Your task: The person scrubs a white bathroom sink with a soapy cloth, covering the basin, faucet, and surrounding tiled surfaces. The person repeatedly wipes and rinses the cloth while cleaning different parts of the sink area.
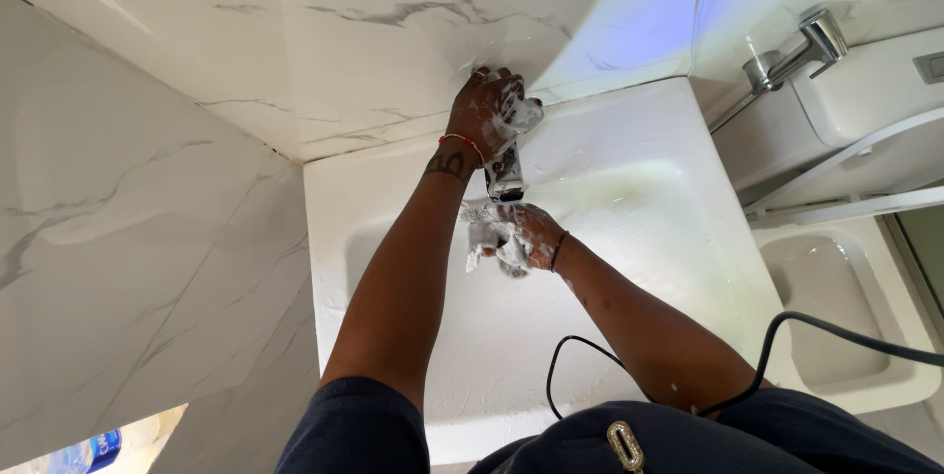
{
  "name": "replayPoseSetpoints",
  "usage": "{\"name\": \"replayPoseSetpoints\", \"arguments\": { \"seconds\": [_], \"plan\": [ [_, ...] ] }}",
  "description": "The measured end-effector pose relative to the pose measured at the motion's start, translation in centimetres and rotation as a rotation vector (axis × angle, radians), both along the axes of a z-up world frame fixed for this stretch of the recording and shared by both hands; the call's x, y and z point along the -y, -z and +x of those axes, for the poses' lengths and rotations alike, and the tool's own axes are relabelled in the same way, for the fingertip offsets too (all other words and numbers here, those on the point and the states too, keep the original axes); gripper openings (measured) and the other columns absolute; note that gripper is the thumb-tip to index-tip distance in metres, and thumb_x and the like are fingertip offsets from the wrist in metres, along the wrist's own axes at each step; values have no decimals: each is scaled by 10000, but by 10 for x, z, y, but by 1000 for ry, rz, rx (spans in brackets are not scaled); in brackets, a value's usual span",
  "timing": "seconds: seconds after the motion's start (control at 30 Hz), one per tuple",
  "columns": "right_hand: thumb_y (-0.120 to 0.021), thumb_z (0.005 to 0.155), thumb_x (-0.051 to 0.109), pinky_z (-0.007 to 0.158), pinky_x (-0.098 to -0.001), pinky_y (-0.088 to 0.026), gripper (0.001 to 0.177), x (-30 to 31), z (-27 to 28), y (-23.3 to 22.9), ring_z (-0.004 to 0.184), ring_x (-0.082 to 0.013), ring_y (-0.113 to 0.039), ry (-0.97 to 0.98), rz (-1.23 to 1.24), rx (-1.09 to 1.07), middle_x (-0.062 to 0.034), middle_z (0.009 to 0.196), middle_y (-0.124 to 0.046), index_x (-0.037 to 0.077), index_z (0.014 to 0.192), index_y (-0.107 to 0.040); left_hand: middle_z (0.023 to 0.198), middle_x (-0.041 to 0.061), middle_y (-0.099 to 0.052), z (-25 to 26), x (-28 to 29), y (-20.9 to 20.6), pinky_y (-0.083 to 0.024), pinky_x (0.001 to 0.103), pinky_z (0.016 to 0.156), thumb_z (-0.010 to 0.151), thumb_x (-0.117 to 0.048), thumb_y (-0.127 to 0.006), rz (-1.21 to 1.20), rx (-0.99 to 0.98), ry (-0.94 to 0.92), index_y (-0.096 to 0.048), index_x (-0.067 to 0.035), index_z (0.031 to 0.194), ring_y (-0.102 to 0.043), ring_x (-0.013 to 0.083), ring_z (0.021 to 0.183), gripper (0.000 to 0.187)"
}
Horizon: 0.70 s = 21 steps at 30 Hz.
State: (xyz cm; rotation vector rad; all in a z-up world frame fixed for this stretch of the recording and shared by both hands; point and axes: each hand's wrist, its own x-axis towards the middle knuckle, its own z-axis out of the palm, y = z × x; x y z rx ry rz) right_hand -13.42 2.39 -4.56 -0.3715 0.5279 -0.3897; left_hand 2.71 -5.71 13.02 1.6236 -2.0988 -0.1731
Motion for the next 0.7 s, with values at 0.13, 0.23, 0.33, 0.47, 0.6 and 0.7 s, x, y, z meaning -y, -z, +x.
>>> {"name": "replayPoseSetpoints", "arguments": {
  "seconds": [0.13, 0.23, 0.33, 0.47, 0.6, 0.7],
  "plan": [
    [-627, 973, 234, 765, -493, -641, 305, -2, 3, 0, 952, -296, -718, 45, 47, -174, -109, 1119, -712, 50, 1216, -626, 1116, 76, -662, -3, -2, -1, -515, 423, 962, 775, -248, -817, -1, -10, -19, -651, -131, 1006, -582, 337, 1108, 307],
    [-603, 979, 213, 776, -501, -629, 321, 3, -1, -5, 992, -345, -699, 86, 70, -89, -157, 1155, -698, 45, 1253, -612, 1156, 78, -641, -10, -10, -20, -500, 431, 984, 777, -226, -815, -9, 62, -30, -635, -133, 1086, -551, 341, 1161, 370],
    [-610, 995, 208, 826, -513, -604, 349, -3, -15, -31, 1052, -381, -687, 62, 81, 54, -190, 1204, -689, 15, 1286, -598, 1235, 95, -605, -24, -35, -40, -467, 465, 992, 689, -170, -812, 44, 160, -65, -605, -128, 1167, -504, 347, 1261, 522],
    [-627, 960, 208, 953, -559, -591, 375, -20, -48, -111, 1085, -333, -691, -64, 40, 55, -130, 1231, -689, 39, 1294, -601, 1421, 162, -533, -32, -59, -28, -432, 465, 1093, 622, -77, -793, -166, 42, -79, -531, -87, 1348, -441, 368, 1374, 772],
    [-681, 964, 164, 938, -509, -601, 365, -25, -64, -194, 1099, -316, -686, -18, -99, 157, -144, 1204, -679, 46, 1298, -591, 1414, 131, -559, -31, -78, 52, -468, 397, 1100, 743, -133, -778, -197, -482, -362, -420, -70, 1450, -521, 308, 1333, 795],
    [-701, 934, 78, 900, -426, -594, 375, -16, -54, -250, 1114, -274, -685, 99, -249, 285, -115, 1213, -684, 69, 1292, -589, 1351, 77, -603, -40, -68, 106, -506, 346, 1074, 868, -228, -779, 144, -628, -440, -335, -73, 1481, -614, 240, 1261, 772]
  ]
}}
